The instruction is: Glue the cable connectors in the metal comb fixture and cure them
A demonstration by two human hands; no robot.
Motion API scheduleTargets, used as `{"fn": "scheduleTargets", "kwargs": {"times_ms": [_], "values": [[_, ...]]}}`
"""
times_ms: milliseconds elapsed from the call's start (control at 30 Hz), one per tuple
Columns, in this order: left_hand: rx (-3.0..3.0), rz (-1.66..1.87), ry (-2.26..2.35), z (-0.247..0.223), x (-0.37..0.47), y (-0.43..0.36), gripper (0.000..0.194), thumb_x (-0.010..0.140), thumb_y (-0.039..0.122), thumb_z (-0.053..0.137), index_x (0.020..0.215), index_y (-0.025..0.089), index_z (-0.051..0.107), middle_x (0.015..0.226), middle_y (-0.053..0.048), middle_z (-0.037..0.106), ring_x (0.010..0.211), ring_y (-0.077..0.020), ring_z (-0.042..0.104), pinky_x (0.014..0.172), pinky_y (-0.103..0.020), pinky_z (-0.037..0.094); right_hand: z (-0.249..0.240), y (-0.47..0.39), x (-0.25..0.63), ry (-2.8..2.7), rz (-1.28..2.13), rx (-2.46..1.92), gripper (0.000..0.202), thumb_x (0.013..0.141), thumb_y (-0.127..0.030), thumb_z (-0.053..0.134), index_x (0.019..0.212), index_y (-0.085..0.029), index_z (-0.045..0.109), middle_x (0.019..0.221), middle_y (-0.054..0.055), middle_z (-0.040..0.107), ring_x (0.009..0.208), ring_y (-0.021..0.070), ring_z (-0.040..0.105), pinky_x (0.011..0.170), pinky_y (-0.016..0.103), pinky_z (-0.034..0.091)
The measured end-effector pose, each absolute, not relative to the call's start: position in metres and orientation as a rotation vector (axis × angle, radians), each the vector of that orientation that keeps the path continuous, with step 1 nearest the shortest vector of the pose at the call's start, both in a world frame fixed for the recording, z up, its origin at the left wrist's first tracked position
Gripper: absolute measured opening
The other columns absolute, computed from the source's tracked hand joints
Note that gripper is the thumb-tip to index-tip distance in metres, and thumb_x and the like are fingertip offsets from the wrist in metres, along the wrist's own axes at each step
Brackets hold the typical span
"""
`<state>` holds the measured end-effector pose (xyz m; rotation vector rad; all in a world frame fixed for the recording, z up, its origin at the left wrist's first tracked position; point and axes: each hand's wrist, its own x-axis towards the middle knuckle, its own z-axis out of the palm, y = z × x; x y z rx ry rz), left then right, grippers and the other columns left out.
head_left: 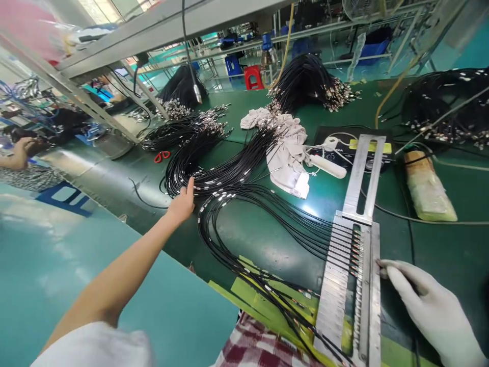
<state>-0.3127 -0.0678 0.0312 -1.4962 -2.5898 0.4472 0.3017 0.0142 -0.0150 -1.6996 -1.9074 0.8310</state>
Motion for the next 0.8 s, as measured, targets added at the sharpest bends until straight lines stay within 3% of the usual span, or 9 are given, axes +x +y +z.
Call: {"fn": "scheduleTargets", "kwargs": {"times_ms": [200,400,567,700,800], "values": [[-1.517,0.454,-2.595,0.031,-0.364,-0.019,0.081,0.083,0.015,0.067,0.149,-0.008,0.025,0.12,-0.031,0.057,0.096,-0.034,0.069,0.082,-0.04,0.054,-0.011,0.015,0.296,-1.784,0.807,-1.807,0.023,0.067,-0.06,0.062,0.075,-0.042,0.074,0.095,0.003,0.078,0.096,0.0378,0.071,0.1,0.057,0.052],[-1.543,0.362,-2.61,0.049,-0.372,-0.013,0.036,0.097,0.036,0.06,0.127,0.016,0.057,0.126,-0.009,0.06,0.105,-0.0207,0.064,0.09,-0.042,0.056,-0.005,0.013,0.293,-1.858,0.809,-1.766,0.034,0.075,-0.061,0.057,0.085,-0.033,0.075,0.096,0.005,0.078,0.097,0.0363,0.071,0.099,0.055,0.053],[-1.778,0.314,-2.504,0.077,-0.314,-0.02,0.033,0.092,0.016,0.057,0.124,0.009,0.059,0.108,-0.01,0.066,0.099,-0.0218,0.065,0.089,-0.039,0.052,-0.013,0.011,0.297,-1.941,0.762,-1.643,0.036,0.083,-0.058,0.054,0.09,-0.029,0.075,0.101,0.007,0.077,0.101,0.0332,0.07,0.099,0.05,0.052],[-2.5,0.265,-2.25,0.074,-0.245,-0.06,0.029,0.085,0.008,0.053,0.105,0.023,0.068,0.103,-0.002,0.069,0.095,-0.0178,0.064,0.085,-0.027,0.05,-0.017,0.01,0.297,-1.938,0.762,-1.644,0.037,0.084,-0.057,0.054,0.091,-0.026,0.074,0.101,0.008,0.076,0.1,0.0326,0.07,0.1,0.048,0.051],[-2.818,0.358,-1.947,0.062,-0.215,-0.091,0.034,0.076,-0.003,0.048,0.092,0.021,0.066,0.102,-0.005,0.066,0.097,-0.0199,0.061,0.086,-0.029,0.047,-0.016,0.01,0.297,-1.931,0.79,-1.643,0.037,0.085,-0.056,0.054,0.092,-0.026,0.074,0.1,0.008,0.077,0.1,0.0321,0.07,0.1,0.047,0.051]]}}
